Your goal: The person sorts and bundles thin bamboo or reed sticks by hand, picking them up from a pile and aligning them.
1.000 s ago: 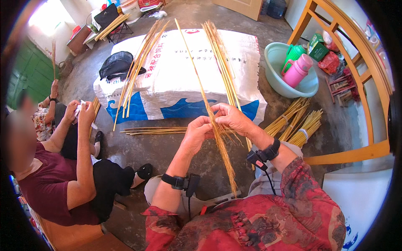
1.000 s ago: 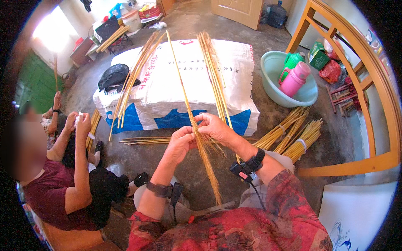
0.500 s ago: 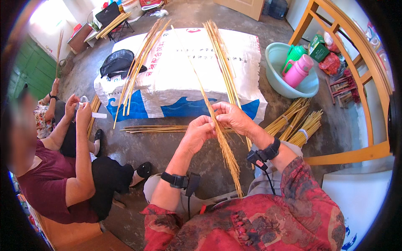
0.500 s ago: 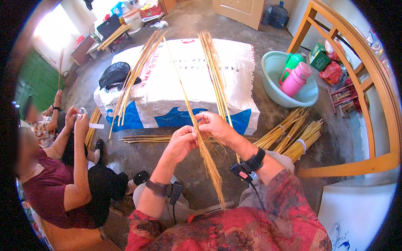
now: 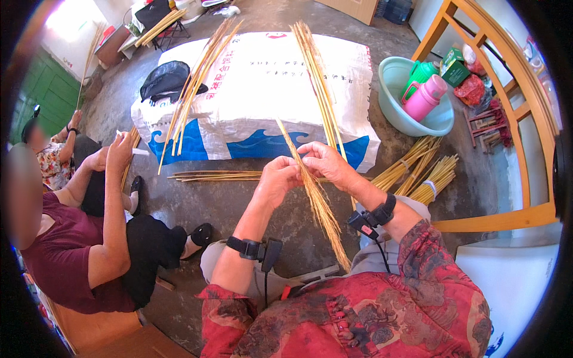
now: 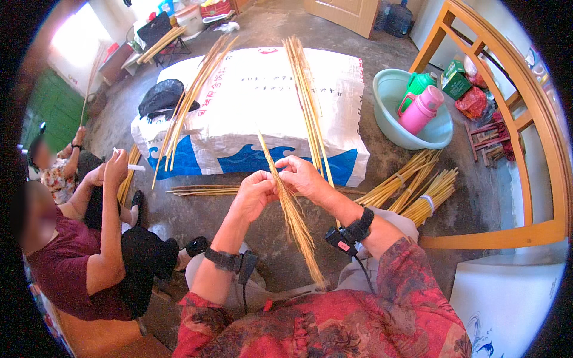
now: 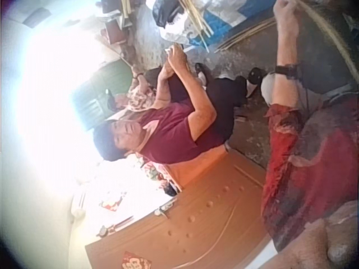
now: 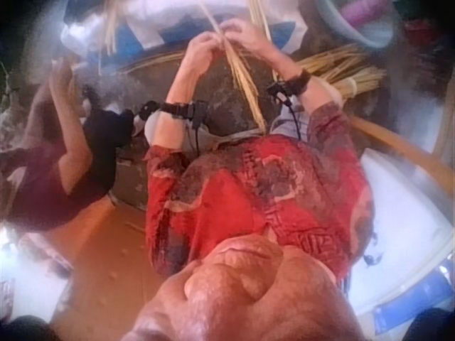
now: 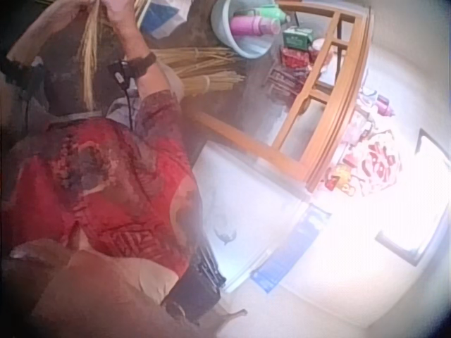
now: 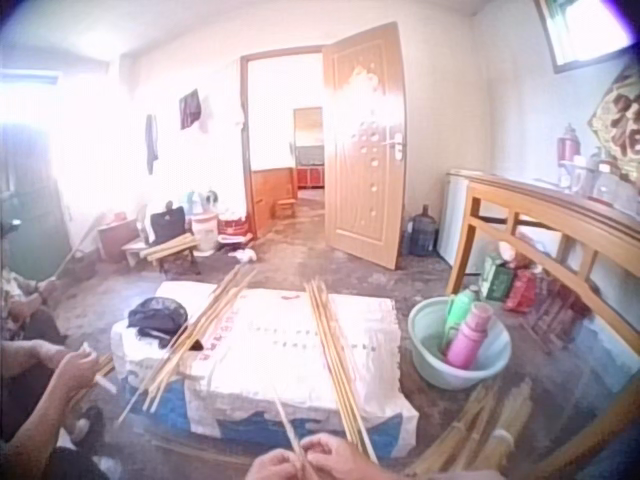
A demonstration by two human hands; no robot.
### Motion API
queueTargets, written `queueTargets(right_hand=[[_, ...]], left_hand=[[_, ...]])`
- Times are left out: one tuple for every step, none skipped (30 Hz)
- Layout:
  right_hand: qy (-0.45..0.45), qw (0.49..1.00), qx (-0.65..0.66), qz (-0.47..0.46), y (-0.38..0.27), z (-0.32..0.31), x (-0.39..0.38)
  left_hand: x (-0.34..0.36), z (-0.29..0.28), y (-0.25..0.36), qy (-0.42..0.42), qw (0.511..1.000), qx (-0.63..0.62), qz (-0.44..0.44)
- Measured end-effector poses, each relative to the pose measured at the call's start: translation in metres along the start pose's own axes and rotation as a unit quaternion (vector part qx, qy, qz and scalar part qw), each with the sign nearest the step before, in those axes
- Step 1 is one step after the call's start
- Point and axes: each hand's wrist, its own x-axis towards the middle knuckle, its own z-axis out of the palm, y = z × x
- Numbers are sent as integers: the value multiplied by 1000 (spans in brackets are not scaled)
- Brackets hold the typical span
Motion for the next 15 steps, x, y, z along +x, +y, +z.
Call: queueTargets(right_hand=[[9,1000,7,19,-2,0,-1],[9,1000,6,19,-2,-1,-3],[-4,999,-23,24,-3,-1,-4],[-17,998,-53,29,-3,-2,-5],[-17,998,-53,29,-3,-4,-5],[-24,998,-56,27,0,-5,-4],[-32,997,-60,25,2,-7,-2],[-42,998,-34,27,5,-8,0],[-38,998,-27,47,2,-3,1],[-39,998,-39,42,4,-4,5],[-42,997,-52,39,7,-7,6],[-43,997,-60,29,7,-9,6],[-47,996,-68,18,7,-11,7],[-42,998,-34,25,9,-10,5],[-36,999,1,40,10,-8,4]], left_hand=[[1,0,-2,12,1000,4,0],[3,-1,-4,12,1000,4,0],[4,-1,-5,14,1000,9,2],[5,-1,-5,16,1000,14,4],[5,-1,-6,16,1000,15,5],[3,1,-5,22,1000,15,0],[2,2,-4,29,999,14,-5],[6,-2,-10,29,999,14,-8],[3,-4,-10,38,999,14,-4],[3,-2,-7,44,999,25,5],[2,0,-5,51,998,35,13],[1,1,-3,43,999,22,5],[3,3,-3,37,999,10,-1],[3,2,-6,43,999,20,7],[5,1,-8,50,998,25,9]])
